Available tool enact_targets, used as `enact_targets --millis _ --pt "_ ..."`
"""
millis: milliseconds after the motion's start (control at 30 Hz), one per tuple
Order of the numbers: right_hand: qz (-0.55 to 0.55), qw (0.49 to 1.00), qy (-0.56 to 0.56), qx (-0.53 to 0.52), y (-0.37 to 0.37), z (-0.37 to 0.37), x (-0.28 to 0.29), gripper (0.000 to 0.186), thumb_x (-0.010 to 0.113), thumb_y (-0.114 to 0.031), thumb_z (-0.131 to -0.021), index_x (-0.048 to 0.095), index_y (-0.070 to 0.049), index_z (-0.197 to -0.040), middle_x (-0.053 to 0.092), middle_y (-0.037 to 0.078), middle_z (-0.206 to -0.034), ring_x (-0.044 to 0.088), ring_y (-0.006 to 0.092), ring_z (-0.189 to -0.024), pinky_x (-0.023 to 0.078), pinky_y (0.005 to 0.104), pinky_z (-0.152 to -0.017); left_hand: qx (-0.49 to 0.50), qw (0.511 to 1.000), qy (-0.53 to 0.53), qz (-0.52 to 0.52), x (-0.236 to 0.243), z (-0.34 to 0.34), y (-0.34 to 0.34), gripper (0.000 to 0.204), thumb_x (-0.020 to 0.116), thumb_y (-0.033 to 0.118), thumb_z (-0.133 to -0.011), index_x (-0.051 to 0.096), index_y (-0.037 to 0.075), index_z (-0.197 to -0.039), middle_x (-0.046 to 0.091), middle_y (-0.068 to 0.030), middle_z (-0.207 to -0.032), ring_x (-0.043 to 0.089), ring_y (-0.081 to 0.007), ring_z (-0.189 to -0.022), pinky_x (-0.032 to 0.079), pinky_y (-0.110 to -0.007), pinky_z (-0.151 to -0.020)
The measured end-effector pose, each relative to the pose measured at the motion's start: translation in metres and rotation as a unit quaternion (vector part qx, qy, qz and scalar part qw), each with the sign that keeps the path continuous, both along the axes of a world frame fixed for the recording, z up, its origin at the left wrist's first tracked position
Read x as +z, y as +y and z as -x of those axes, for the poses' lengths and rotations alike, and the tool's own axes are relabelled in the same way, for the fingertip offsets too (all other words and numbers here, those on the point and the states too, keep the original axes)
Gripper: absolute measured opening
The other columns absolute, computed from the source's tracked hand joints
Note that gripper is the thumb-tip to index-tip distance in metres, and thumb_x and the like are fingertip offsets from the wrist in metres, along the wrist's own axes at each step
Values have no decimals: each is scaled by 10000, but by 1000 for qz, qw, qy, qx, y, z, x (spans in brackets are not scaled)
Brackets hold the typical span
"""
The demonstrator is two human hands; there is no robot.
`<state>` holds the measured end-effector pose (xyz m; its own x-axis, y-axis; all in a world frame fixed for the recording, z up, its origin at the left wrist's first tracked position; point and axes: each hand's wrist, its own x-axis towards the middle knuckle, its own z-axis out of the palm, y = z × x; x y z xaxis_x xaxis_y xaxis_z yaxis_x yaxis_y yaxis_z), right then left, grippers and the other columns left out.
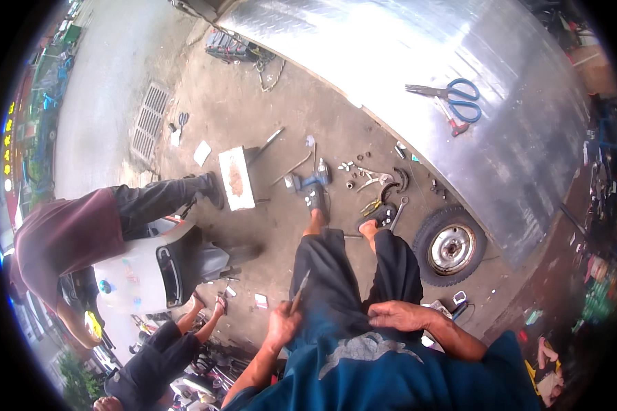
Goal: The person handles brake shoes, sprays lubricant onto the wheel hub, and works on the drum brake assembly using pliers and a wrench.
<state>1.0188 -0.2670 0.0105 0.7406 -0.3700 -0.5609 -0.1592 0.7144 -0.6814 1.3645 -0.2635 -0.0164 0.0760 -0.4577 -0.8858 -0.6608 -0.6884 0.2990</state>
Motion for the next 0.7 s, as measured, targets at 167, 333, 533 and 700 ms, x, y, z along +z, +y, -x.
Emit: enact_targets --millis 167,333,533,700 --pt "21 1000 14 -9 -33 -10 -71 368 505 -343 -946 553 0 -1071 610 139 -953 575 218 -941 424 340 -851 51 996 78 10 8 0 -18 194 620 108 -771 618 -12 -924 587 -75 -771 543 -152 -705 448 -295 -614" --pt "243 911 322 -84 -74 -30 -230 413 515 -336 -923 536 -15 -1184 554 229 -1163 532 368 -1073 415 384 -921 -52 983 167 46 -94 15 -118 202 604 64 -764 576 26 -960 555 -99 -852 568 -260 -746 488 -369 -691" --pt "-17 846 108 -522 -189 -45 -328 504 516 -403 -932 505 34 -1183 556 152 -1129 538 249 -1048 430 363 -900 -276 926 171 194 -243 143 -270 259 628 129 -690 618 49 -936 524 -193 -886 510 -366 -801 434 -419 -767" --pt "27 716 88 -692 -259 -41 -415 379 580 -381 -905 567 -2 -898 598 66 -833 572 143 -725 467 285 -623 -235 927 255 143 -346 182 -326 407 576 18 -670 595 15 -1077 549 -56 -894 510 -149 -890 420 -282 -817"
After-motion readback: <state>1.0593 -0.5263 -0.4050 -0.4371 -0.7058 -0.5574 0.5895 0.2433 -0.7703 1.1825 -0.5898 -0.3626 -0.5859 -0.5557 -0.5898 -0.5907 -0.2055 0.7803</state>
